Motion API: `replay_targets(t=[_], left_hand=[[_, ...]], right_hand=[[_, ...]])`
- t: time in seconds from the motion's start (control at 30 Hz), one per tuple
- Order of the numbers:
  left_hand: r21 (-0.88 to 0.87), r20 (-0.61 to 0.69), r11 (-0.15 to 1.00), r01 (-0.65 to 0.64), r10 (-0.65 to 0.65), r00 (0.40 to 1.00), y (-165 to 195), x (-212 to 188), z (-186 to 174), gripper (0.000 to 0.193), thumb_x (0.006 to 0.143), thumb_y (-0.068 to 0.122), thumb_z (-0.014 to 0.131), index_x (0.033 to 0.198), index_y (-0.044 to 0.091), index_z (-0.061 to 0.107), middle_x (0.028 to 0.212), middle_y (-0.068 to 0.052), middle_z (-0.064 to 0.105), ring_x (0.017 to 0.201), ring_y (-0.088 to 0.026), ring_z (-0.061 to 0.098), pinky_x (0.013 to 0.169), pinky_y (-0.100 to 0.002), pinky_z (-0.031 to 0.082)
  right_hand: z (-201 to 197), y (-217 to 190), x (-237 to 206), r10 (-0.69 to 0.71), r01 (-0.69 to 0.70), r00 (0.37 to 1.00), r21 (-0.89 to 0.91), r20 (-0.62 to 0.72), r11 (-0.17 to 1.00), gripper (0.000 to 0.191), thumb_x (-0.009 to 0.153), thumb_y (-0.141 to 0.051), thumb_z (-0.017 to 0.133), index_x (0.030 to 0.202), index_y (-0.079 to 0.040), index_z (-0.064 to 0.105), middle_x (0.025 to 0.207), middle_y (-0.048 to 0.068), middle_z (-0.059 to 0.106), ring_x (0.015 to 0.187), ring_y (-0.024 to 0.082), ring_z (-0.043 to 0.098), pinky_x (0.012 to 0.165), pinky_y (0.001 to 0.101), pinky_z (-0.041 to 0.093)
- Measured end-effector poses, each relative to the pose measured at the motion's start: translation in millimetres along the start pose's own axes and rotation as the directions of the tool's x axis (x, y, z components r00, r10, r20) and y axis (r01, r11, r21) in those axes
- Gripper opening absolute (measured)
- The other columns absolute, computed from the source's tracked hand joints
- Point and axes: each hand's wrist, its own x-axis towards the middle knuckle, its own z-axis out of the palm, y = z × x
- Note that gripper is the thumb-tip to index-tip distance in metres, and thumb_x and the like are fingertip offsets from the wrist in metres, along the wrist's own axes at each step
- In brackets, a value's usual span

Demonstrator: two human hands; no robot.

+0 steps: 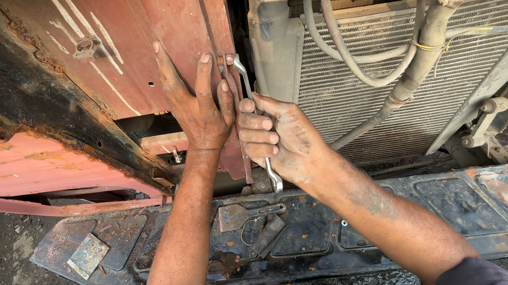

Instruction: The person uses a wrench to tighten bolts on the front frame of a truck, working near the radiator and bumper. The hands repeatedly position the wrench and turn it to secure fasteners on the vehicle's front structure.

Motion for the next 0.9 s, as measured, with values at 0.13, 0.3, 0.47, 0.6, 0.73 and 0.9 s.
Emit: replay_targets(t=[0.13, 0.3, 0.47, 0.6, 0.73, 0.9], left_hand=[[-0.001, 0.0, 1.0, -0.002, 0.002, 1.0, 0, 0, -1, 0.047, 0.117, 0.024, 0.057, 0.158, 0.024, 0.035, 0.17, -0.029, 0.012, 0.156, -0.046, 0.024, 0.127, -0.06, 0.034], [-0.018, -0.003, 1.0, 0.011, -0.011, 1.0, 2, -1, -1, 0.048, 0.115, 0.022, 0.059, 0.158, 0.023, 0.036, 0.17, -0.03, 0.013, 0.155, -0.047, 0.026, 0.126, -0.059, 0.035], [-0.019, -0.009, 1.0, 0.015, -0.015, 1.0, 6, -2, 1, 0.048, 0.115, 0.022, 0.06, 0.157, 0.021, 0.037, 0.17, -0.031, 0.012, 0.155, -0.051, 0.025, 0.126, -0.061, 0.033], [-0.037, -0.001, 0.999, 0.005, -0.005, 1.0, 8, -2, 2, 0.046, 0.118, 0.022, 0.058, 0.159, 0.021, 0.036, 0.169, -0.031, 0.012, 0.156, -0.051, 0.023, 0.124, -0.059, 0.03], [-0.036, -0.003, 0.999, 0.007, -0.007, 1.0, 10, -1, 2, 0.046, 0.118, 0.023, 0.057, 0.159, 0.022, 0.036, 0.169, -0.031, 0.012, 0.156, -0.051, 0.022, 0.127, -0.06, 0.032], [-0.025, -0.02, 1.0, 0.002, -0.002, 1.0, 12, 3, -1, 0.048, 0.115, 0.022, 0.058, 0.158, 0.021, 0.036, 0.17, -0.031, 0.012, 0.155, -0.05, 0.024, 0.127, -0.06, 0.033]], right_hand=[[6, -5, 0, 0.04, -0.04, 0.999, 0.022, 0.001, 0.999, 0.028, 0.112, -0.027, 0.045, 0.093, -0.01, 0.055, 0.064, -0.007, 0.043, 0.048, 0.003, 0.036, 0.041, 0.0183, 0.031], [10, -6, 0, 0.055, -0.054, 0.998, 0.034, -0.028, 0.998, 0.026, 0.112, -0.026, 0.046, 0.094, -0.009, 0.055, 0.065, -0.007, 0.043, 0.047, 0.004, 0.035, 0.04, 0.0179, 0.03], [4, -8, -2, 0.033, -0.034, 0.999, -0.051, -0.027, 0.998, 0.025, 0.111, -0.028, 0.046, 0.095, -0.011, 0.056, 0.064, -0.009, 0.042, 0.047, 0.003, 0.034, 0.042, 0.0196, 0.029], [-1, -7, -3, 0.034, -0.035, 0.999, -0.039, -0.013, 0.999, 0.024, 0.112, -0.029, 0.047, 0.097, -0.011, 0.055, 0.066, -0.009, 0.043, 0.048, 0.003, 0.034, 0.044, 0.0199, 0.029], [-5, -3, -3, -0.008, 0.002, 0.998, -0.103, -0.054, 0.995, 0.025, 0.111, -0.032, 0.048, 0.099, -0.011, 0.054, 0.067, -0.008, 0.044, 0.048, 0.002, 0.036, 0.044, 0.0187, 0.029], [-1, -3, -2, -0.002, -0.013, 0.996, -0.158, -0.094, 0.987, 0.025, 0.11, -0.033, 0.05, 0.099, -0.011, 0.055, 0.066, -0.008, 0.045, 0.048, 0.002, 0.038, 0.042, 0.0183, 0.03]])
